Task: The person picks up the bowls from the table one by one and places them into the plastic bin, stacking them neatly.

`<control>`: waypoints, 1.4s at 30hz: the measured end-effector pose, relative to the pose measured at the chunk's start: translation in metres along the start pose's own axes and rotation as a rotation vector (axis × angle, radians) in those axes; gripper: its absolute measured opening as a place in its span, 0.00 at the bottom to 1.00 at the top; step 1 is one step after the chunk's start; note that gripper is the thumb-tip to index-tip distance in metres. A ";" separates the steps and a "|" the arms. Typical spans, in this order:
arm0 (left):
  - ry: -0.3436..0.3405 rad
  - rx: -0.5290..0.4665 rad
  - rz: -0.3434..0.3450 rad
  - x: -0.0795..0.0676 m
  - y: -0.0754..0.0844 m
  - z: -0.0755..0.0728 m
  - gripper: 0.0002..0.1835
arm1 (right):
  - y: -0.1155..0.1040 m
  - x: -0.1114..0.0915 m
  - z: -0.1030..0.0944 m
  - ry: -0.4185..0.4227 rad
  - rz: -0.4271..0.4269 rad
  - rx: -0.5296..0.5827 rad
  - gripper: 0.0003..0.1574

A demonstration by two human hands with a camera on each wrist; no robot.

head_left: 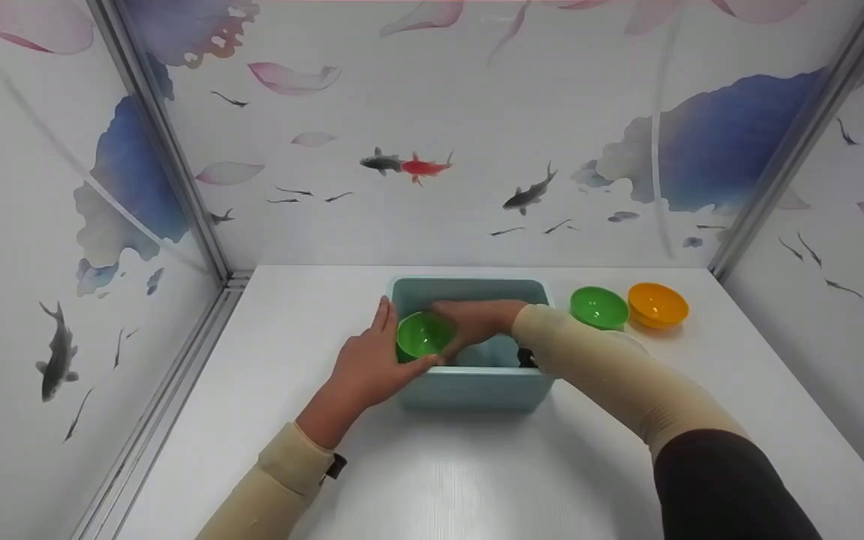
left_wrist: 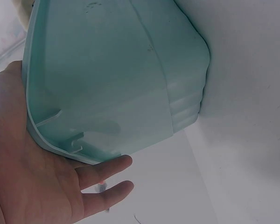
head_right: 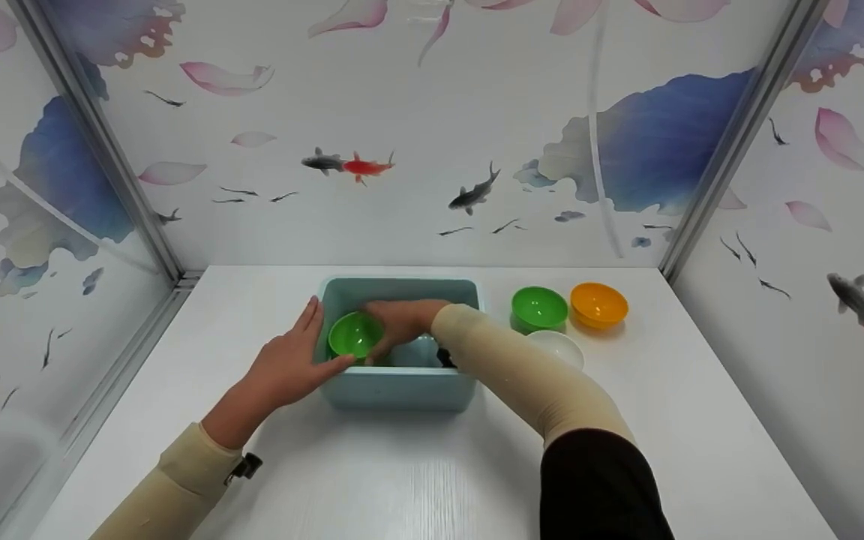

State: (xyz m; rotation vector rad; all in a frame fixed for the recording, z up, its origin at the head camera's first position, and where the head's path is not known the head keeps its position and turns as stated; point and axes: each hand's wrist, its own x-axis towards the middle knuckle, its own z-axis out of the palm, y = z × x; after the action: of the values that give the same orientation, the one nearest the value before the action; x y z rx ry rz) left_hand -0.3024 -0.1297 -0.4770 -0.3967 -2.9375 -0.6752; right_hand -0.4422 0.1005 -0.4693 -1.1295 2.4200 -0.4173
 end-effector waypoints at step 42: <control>-0.031 -0.005 -0.042 0.003 0.001 0.000 0.66 | -0.005 -0.089 -0.078 0.225 -0.080 0.015 0.36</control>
State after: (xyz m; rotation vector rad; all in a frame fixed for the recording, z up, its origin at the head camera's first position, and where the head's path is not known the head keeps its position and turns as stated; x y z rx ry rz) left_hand -0.3046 -0.1280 -0.4756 -0.3496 -2.9814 -0.6883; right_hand -0.4275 0.1737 -0.3773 -1.2346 2.5629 -0.6167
